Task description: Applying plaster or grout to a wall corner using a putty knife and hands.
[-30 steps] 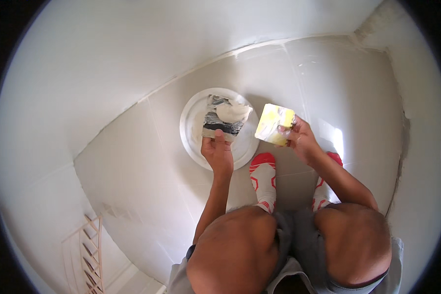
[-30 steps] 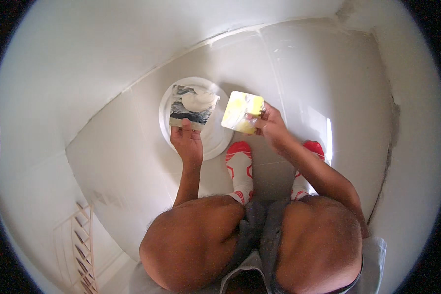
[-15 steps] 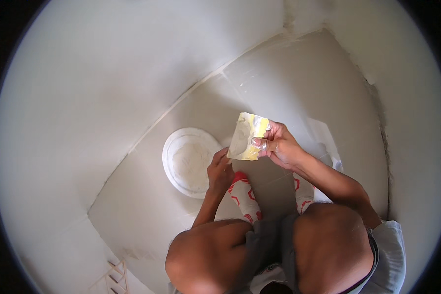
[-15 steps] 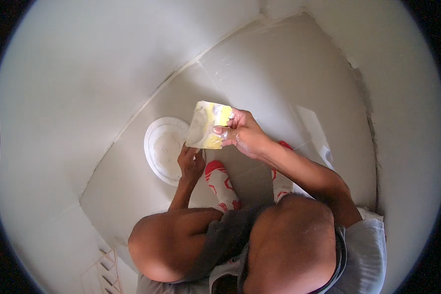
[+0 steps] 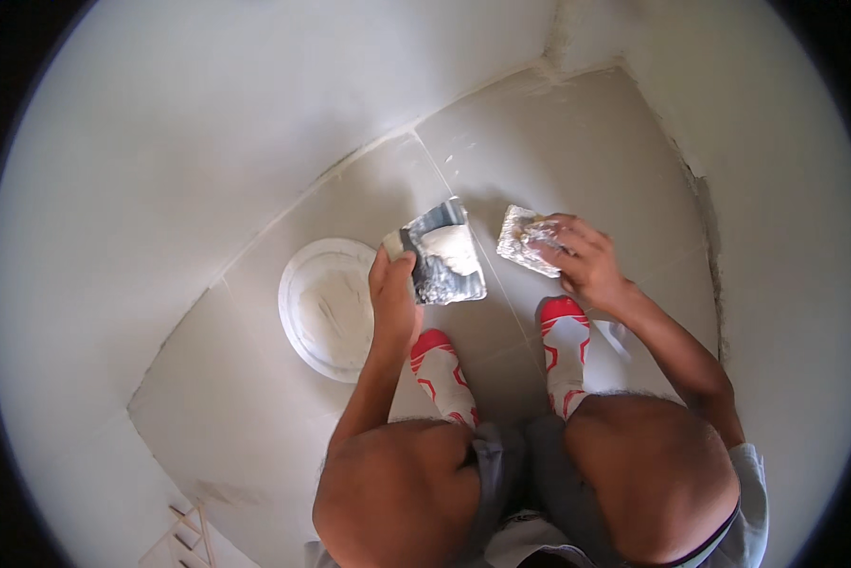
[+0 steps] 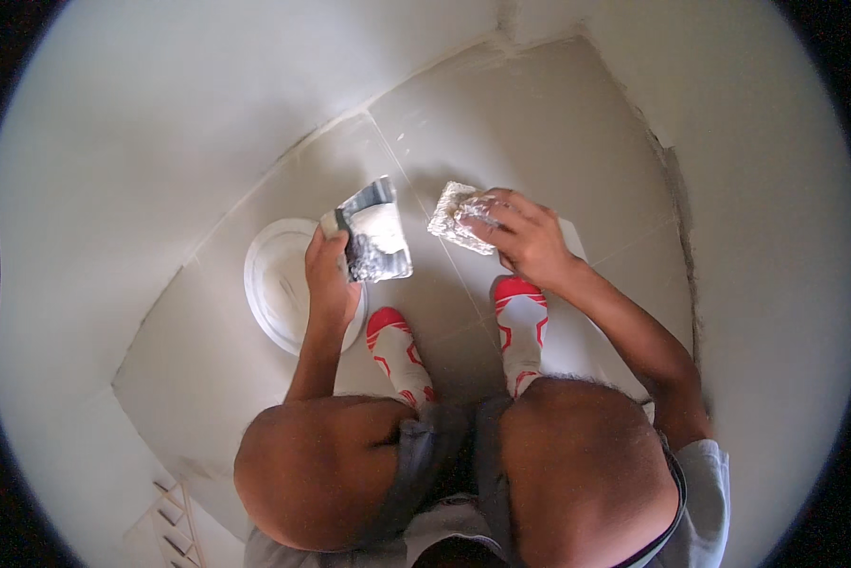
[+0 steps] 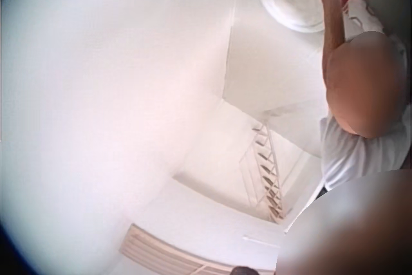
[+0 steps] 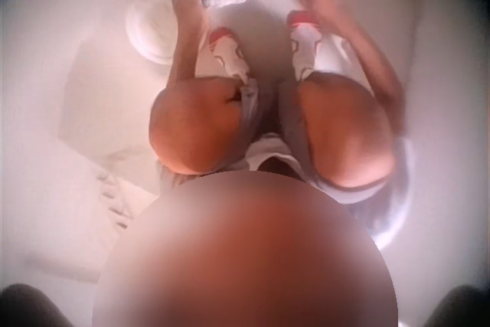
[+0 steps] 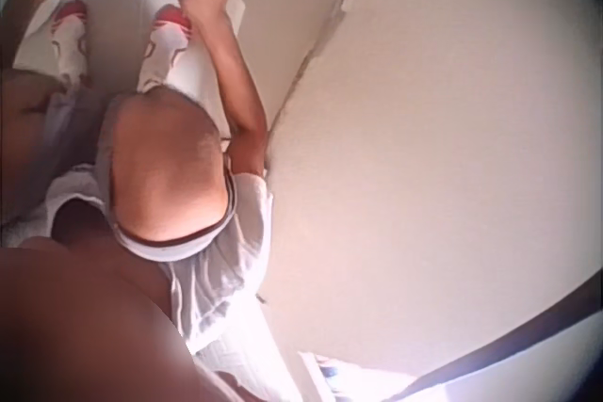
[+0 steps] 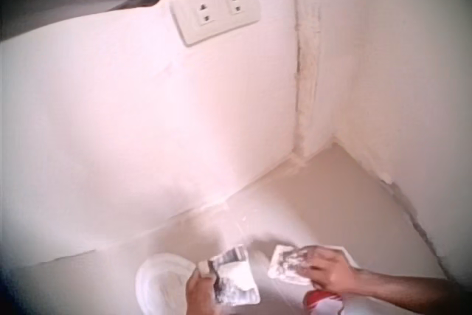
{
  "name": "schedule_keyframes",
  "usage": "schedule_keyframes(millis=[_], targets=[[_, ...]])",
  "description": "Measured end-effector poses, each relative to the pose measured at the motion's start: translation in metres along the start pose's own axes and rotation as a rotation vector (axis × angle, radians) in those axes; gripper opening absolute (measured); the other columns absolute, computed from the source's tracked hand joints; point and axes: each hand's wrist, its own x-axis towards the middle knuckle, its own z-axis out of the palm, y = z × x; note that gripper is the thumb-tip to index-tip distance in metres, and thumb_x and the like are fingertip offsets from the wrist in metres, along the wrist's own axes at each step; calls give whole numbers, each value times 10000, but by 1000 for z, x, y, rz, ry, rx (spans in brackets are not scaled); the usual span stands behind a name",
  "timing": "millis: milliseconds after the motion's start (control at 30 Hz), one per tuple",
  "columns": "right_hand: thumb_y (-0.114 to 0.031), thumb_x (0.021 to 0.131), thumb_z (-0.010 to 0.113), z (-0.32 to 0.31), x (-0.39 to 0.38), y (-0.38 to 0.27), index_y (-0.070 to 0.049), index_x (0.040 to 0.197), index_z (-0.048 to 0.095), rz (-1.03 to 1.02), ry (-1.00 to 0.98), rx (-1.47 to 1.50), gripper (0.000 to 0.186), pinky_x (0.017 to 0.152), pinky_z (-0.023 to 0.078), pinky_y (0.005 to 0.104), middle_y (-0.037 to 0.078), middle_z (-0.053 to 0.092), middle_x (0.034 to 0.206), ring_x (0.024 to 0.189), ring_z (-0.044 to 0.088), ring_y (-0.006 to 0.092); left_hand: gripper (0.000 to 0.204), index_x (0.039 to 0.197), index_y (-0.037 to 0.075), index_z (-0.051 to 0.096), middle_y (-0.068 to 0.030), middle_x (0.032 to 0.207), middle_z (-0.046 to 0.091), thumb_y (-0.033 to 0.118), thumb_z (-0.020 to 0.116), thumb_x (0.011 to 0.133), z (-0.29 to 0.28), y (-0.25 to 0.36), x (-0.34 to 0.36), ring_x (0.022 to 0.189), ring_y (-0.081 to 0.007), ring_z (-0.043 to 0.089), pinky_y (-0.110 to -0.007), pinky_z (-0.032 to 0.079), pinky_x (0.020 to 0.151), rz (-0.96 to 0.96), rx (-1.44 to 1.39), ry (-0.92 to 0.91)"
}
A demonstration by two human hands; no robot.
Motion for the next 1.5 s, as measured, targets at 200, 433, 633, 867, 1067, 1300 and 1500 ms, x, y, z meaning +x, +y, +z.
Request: schedule_keyframes(millis=[200,433,633,867,1067,1300,1500], targets=[[-55,573,598,-38,53,-28,-106,907,652,-170,-50,-8,342,809,450,400,46,583,956,951,519,256,203,1044,27,504,2,899,533,60,447,852,8,-28,3,825,-68,476,-220,392,741,72,115,9],[-37,713,532,-69,8,78,-68,988,613,423,-368,-278,288,785,463,390,87,583,1025,921,545,298,311,1107,5,481,-85,1021,539,101,469,811,-40,-10,19,946,-178,534,-324,425,838,-1,-7,98],[-114,758,515,-107,34,179,-38,947,604,833,-216,-594,222,738,480,422,159,575,918,839,579,336,401,1179,15,456,-91,1095,525,170,478,810,-32,0,16,1022,-202,518,-336,419,867,-108,-131,64],[-77,714,547,-54,104,219,52,808,600,696,-224,-890,168,704,489,434,194,571,807,795,585,328,410,1193,19,438,-94,1112,522,171,476,814,-43,0,16,1031,-208,515,-341,417,872,-118,-132,64],[-69,714,538,-22,95,250,50,758,618,554,-284,-1153,150,734,492,436,197,575,816,764,591,312,347,1144,21,459,-78,1057,530,151,458,822,-38,-5,17,1011,-196,512,-328,400,872,-169,-129,125],[-103,744,524,-70,137,214,23,831,620,652,-604,-638,181,716,505,431,194,574,869,831,587,338,359,1157,38,460,-78,1059,549,175,466,825,-46,-2,15,983,-194,540,-338,425,854,-193,-161,128],[-129,755,513,-41,120,248,21,855,616,691,-332,-826,208,691,513,415,200,575,891,865,589,329,358,1156,37,463,-76,1049,555,170,459,823,-34,4,16,970,-188,549,-326,436,839,-203,-121,141]])
